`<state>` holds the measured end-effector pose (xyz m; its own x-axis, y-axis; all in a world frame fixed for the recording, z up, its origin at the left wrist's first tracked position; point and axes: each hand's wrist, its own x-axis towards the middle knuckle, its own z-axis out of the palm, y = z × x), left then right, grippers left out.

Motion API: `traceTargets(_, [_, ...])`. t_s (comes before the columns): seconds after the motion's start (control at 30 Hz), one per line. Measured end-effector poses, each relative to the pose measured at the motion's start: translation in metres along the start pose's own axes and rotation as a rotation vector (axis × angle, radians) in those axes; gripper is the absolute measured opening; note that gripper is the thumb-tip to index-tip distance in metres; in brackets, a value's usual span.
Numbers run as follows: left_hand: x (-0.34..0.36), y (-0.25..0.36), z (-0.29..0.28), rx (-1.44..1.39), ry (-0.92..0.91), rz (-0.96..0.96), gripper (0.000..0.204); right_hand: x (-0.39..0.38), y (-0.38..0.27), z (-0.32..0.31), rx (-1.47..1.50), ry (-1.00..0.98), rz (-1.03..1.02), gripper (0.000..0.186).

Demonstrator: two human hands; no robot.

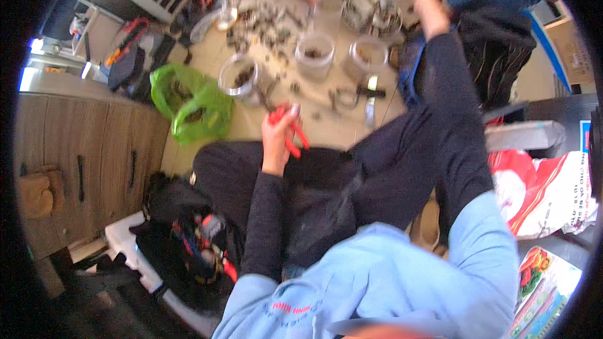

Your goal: The person sits on the floor and uses pliers and a hammer to disassemble and manipulate small metal lock cylinders. They remove pins and internal components, placing them into plastic containers while other people work nearby.

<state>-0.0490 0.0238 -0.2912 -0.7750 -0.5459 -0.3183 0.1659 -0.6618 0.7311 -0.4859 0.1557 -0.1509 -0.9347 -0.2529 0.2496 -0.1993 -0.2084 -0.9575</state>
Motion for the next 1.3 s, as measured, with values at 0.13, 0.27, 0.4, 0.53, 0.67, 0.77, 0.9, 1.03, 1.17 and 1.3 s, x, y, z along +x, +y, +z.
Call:
traceTargets(0.13, [-0.002, 0.010, 0.014, -0.070, -0.001, 0.027, 0.037, 0.017, 0.006, -0.020, -0.688, 0.108, -0.527, 0.034])
traceTargets(0.27, [-0.005, 0.009, 0.002, -0.099, 0.014, 0.066, 0.035, -0.219, 0.014, 0.048, -0.564, -0.309, -0.649, 0.014])
traceTargets(0.4, [-0.010, 0.014, 0.014, -0.138, 0.022, 0.010, 0.035, -0.289, 0.070, 0.054, -0.943, -1.071, -0.067, 0.021])
traceTargets(0.53, [-0.005, 0.012, 0.009, -0.161, -0.007, 0.001, 0.036, -0.297, 0.113, 0.047, -1.214, -1.032, -0.295, 0.020])
traceTargets(0.67, [-0.008, 0.016, 0.010, -0.199, -0.008, 0.021, 0.035, -0.278, 0.138, 0.054, -1.326, -1.145, -0.393, 0.017])
traceTargets(0.77, [-0.008, 0.019, 0.010, -0.216, 0.012, 0.017, 0.034, -0.263, 0.125, 0.058, -1.297, -1.163, -0.288, 0.014])
traceTargets(0.9, [-0.009, 0.009, -0.004, -0.150, 0.047, -0.014, 0.033, -0.274, 0.097, 0.067, -0.839, -1.010, -0.087, 0.023])
traceTargets(1.03, [-0.010, 0.007, 0.013, -0.093, 0.023, -0.032, 0.035, -0.243, 0.034, 0.057, -0.475, -0.444, 0.066, 0.027])
traceTargets(1.17, [-0.012, 0.010, 0.014, -0.023, -0.034, -0.046, 0.037, -0.088, -0.007, 0.036, -0.280, -0.109, -0.131, 0.030])
traceTargets(1.3, [-0.006, -0.002, 0.034, 0.101, -0.092, -0.056, 0.034, 0.006, -0.011, -0.004, -1.160, 0.376, -0.753, 0.045])
